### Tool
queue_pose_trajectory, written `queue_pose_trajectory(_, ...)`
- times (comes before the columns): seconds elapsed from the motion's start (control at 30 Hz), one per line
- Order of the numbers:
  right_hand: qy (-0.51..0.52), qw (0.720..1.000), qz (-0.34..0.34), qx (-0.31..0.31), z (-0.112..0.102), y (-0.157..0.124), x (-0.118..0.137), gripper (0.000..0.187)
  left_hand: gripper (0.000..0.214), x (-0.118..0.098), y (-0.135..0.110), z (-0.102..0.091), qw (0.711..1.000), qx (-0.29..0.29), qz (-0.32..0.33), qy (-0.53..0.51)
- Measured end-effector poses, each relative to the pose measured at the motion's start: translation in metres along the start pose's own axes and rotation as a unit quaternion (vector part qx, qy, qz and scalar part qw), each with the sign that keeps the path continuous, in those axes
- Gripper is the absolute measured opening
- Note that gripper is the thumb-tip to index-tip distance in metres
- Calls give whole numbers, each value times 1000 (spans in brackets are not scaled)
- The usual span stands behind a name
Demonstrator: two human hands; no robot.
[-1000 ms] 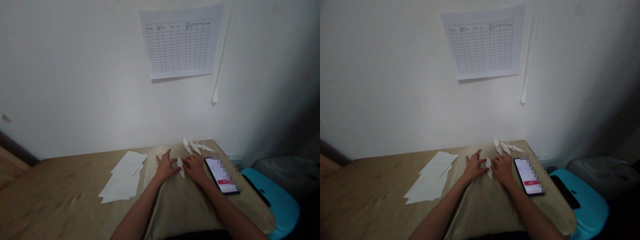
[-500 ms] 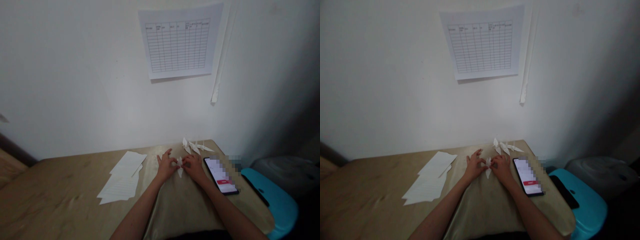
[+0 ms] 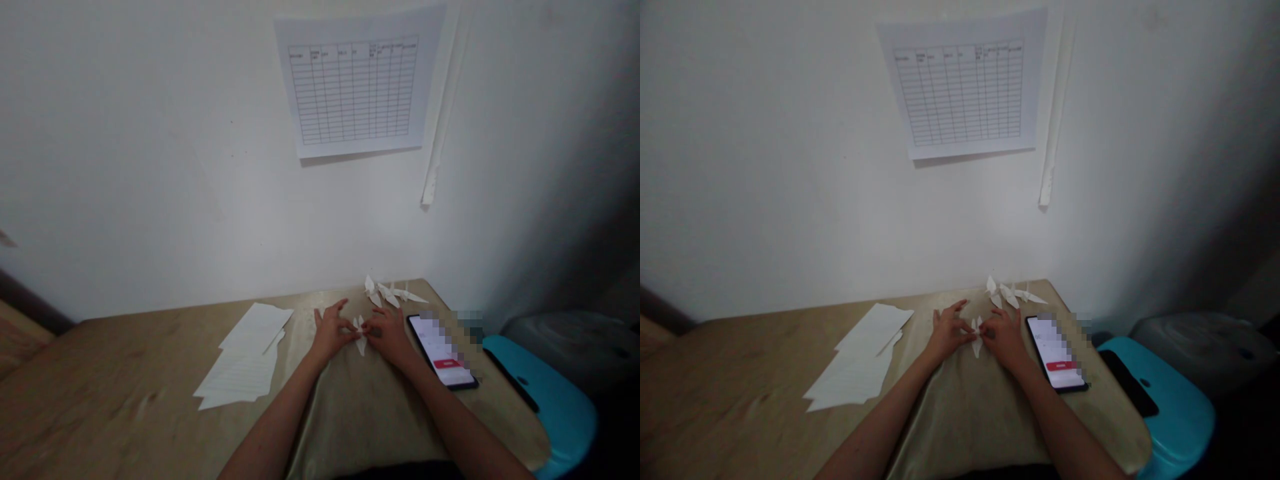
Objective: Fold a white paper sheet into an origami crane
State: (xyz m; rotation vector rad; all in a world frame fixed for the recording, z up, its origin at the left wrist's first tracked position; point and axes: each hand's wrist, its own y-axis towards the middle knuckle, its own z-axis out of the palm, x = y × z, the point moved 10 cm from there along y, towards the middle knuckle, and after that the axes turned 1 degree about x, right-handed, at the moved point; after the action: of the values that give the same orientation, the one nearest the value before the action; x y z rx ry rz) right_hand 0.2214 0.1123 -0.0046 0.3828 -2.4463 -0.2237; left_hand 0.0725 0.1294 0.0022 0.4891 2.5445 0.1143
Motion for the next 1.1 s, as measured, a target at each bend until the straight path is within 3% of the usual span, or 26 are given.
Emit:
queue_pose_trajectory(0.3,-7,999,-49,15,-6,-4,10,21,13,-4,-1,-1,999,19,25,2)
queue_pose_trajectory(0.53,-44,996,-52,49,-1,-2,8,21,10,-14,-4,-3,998,22,56,29)
queue_pose_trajectory(1.1,-78,994,-58,57,4,-1,7,28,16,-27,-8,-4,992,45,100,66)
